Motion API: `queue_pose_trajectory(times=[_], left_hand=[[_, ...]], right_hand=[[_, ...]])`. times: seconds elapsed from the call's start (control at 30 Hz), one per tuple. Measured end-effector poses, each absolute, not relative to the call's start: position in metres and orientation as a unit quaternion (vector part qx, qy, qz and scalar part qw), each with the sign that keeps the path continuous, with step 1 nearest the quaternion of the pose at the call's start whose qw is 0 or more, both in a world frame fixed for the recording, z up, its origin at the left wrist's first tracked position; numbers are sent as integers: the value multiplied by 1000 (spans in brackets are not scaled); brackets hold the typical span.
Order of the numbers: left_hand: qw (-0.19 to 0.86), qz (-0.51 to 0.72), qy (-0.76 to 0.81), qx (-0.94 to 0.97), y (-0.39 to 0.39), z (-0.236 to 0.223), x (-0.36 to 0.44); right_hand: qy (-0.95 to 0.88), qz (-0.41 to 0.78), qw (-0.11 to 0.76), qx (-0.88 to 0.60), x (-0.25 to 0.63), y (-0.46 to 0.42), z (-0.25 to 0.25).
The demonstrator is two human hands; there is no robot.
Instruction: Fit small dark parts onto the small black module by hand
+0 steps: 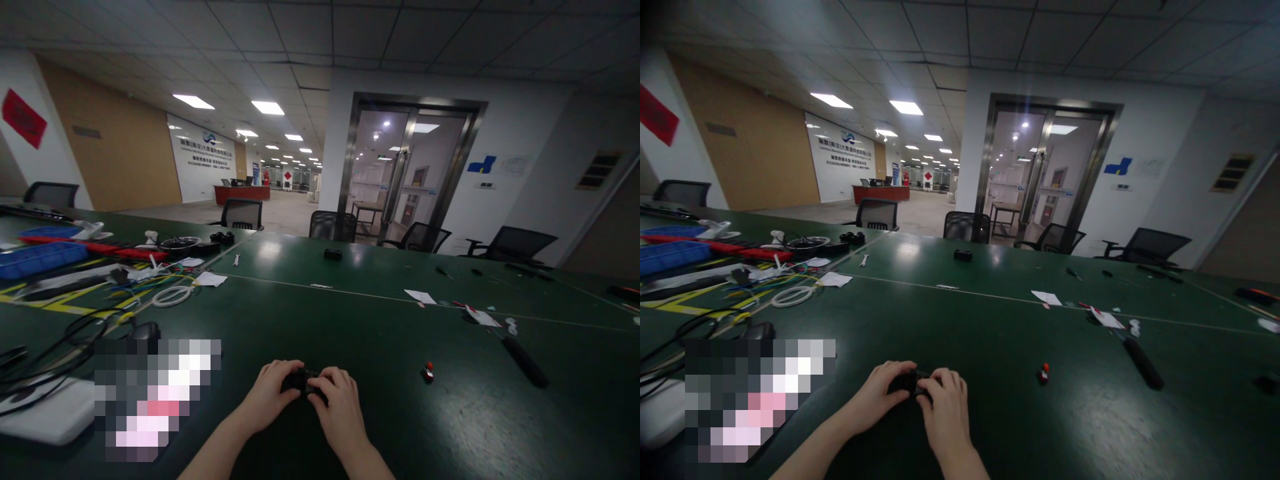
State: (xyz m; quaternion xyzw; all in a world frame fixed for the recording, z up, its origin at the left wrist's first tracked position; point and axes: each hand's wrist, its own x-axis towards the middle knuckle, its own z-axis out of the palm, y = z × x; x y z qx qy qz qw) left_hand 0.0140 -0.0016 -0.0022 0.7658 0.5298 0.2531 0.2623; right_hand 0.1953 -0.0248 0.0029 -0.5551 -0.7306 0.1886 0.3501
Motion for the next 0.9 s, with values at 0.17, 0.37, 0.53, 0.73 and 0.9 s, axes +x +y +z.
queue_pose_trajectory(times=[0.17, 0.37, 0.53, 0.73, 0.9], left_hand=[[254, 247, 530, 770, -1, -2, 15], [244, 239, 527, 778, -1, -1, 14], [250, 240, 525, 778, 0, -5, 12], [261, 236, 543, 762, 1, -8, 12], [258, 236, 545, 762, 0, -6, 13]], right_hand=[[-743, 183, 266, -586, 195, -24, 8], [-687, 252, 266, -628, 197, -23, 7], [-666, 281, 261, -640, 197, -20, 5], [-668, 285, 263, -635, 197, -21, 7], [-662, 291, 265, -638, 198, -21, 5]])
